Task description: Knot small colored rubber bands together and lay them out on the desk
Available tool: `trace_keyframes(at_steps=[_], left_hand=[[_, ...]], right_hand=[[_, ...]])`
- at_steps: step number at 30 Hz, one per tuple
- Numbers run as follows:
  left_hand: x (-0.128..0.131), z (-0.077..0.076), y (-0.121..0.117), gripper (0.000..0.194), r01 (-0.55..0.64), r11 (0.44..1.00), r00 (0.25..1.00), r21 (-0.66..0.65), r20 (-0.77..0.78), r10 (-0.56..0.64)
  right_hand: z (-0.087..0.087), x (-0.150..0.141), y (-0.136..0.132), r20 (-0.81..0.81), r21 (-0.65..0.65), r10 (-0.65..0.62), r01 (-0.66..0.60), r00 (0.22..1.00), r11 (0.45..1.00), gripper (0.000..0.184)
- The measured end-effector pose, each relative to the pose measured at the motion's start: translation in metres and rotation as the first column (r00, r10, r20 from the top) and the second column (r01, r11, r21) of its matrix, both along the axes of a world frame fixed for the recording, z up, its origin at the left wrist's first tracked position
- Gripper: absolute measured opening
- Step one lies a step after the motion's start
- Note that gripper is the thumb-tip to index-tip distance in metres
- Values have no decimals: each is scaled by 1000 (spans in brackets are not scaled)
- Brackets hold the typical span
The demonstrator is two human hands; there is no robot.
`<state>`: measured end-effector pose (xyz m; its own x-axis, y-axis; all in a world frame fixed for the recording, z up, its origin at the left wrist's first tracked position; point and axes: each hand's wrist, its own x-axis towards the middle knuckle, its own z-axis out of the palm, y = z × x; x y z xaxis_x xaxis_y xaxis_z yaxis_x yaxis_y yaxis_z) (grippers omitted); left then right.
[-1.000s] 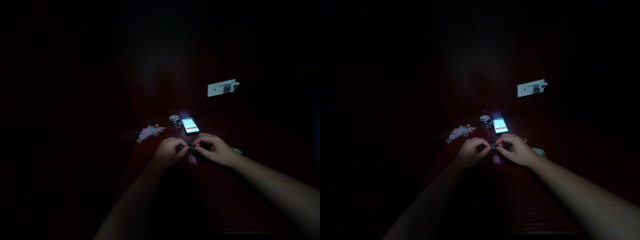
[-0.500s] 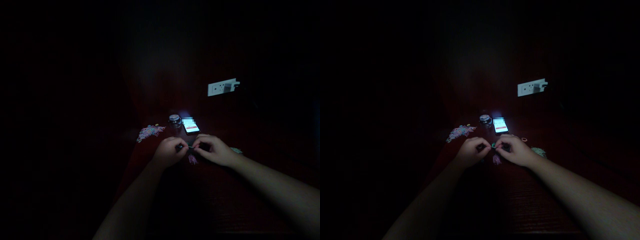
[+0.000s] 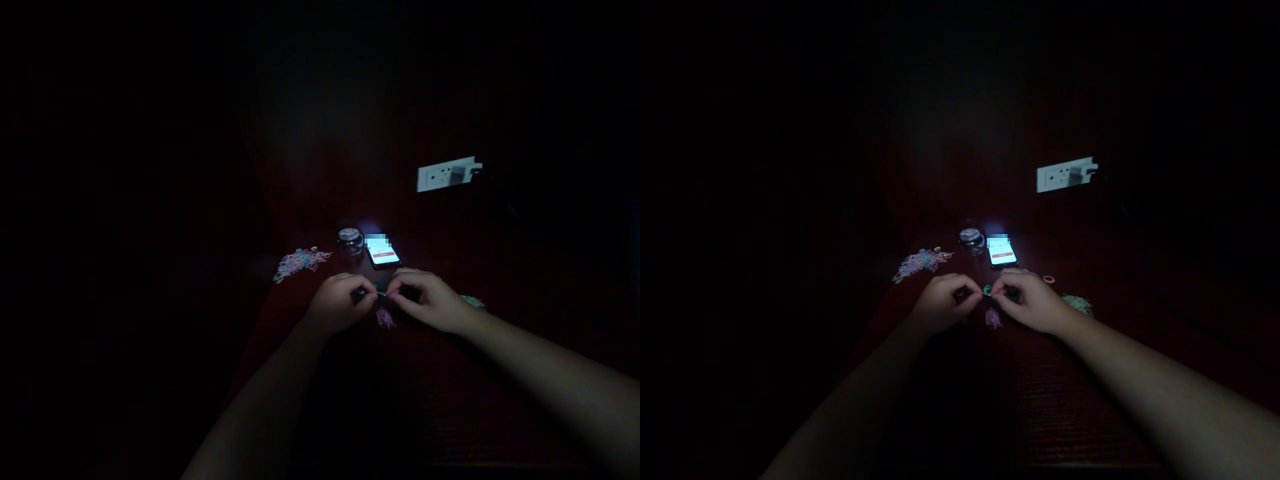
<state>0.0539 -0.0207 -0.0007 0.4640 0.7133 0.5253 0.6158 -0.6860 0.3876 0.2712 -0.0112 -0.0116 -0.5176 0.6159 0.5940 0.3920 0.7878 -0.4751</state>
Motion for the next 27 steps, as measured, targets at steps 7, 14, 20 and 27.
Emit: trace_keyframes(at_steps=[7,14,20,27], left_hand=[[0,1,-1,8,5,1000,1000,1,-5,-5],[0,0,0,8,19,1000,1000,5,-2,-19],[-6,-3,6,10,2,999,1000,-32,-1,-2],[-19,-7,11,12,-77,994,996,-77,38,80]], right_hand=[[-1,1,0,-10,-22,-2,2,1000,1000,9],[1,1,-1,18,-2,-13,13,1000,1000,10],[2,14,7,45,51,-80,77,996,996,10],[19,85,20,197,94,-214,198,957,976,10]])
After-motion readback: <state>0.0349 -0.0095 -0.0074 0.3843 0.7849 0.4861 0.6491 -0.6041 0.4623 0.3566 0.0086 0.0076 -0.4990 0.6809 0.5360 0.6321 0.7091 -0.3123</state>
